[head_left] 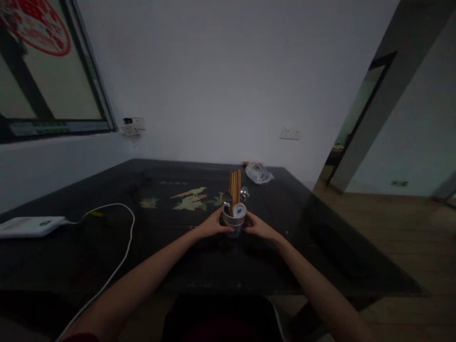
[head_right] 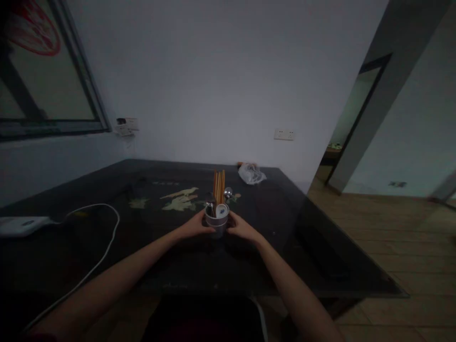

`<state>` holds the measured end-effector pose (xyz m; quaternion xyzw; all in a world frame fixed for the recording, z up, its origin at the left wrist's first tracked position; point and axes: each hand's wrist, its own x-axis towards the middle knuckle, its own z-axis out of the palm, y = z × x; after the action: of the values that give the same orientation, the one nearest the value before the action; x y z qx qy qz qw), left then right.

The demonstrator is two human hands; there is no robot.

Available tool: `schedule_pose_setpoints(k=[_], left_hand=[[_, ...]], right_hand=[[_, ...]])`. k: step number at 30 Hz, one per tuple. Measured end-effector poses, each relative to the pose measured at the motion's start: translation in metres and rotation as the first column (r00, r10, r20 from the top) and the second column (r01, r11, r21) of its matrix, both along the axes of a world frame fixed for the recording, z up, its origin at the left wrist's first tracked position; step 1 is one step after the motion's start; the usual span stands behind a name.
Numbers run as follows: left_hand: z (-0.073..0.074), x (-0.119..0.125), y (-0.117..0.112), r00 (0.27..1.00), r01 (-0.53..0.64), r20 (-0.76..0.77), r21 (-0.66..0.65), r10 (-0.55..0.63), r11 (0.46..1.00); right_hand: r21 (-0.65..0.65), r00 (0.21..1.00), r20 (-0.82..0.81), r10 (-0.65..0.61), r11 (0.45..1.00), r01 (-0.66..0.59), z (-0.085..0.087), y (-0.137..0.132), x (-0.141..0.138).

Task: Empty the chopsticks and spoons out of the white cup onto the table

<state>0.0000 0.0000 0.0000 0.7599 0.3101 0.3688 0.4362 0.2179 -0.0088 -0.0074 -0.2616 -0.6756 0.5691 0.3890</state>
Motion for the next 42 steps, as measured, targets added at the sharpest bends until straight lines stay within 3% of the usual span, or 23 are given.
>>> schedule_pose_setpoints(k=[3,7,12,18,26,34,42], left_hand=[[0.0,0.0,0.0,1.0,0.018,0.014,0.02,-0.018,1.0],[-0.002,-0.001,0.002,0.999,0.02,0.024,0.044,-0.022,0.999],[-0.008,-0.003,0.006,0.997,0.048,0.056,-0.013,-0.047,0.999],[0.007,-0.007,0.006,0.985,0.096,0.152,-0.057,-0.087,0.994],[0.028,-0.003,0.007,0.965,-0.141,0.216,-0.063,0.151,0.988],[0.031,0.006,-0.005,0.943,-0.167,0.244,-0.246,0.228,0.955],[0.037,0.009,-0.01,0.923,-0.208,0.273,-0.242,0.273,0.948]], right_hand=[[0.042,0.998,0.056,0.026,0.999,-0.028,0.002,-0.006,-0.001],[0.181,0.982,0.135,-0.13,0.978,0.104,0.004,-0.013,-0.01],[0.223,0.965,0.105,-0.24,0.952,0.212,0.0,-0.015,-0.021],[0.281,0.947,0.114,-0.301,0.924,0.259,-0.004,-0.016,-0.023],[0.294,0.946,0.123,-0.3,0.922,0.254,-0.01,-0.012,-0.022],[0.334,0.945,0.121,-0.302,0.909,0.248,-0.005,-0.016,-0.025],[0.34,0.946,0.133,-0.297,0.91,0.238,-0.009,-0.012,-0.024]])
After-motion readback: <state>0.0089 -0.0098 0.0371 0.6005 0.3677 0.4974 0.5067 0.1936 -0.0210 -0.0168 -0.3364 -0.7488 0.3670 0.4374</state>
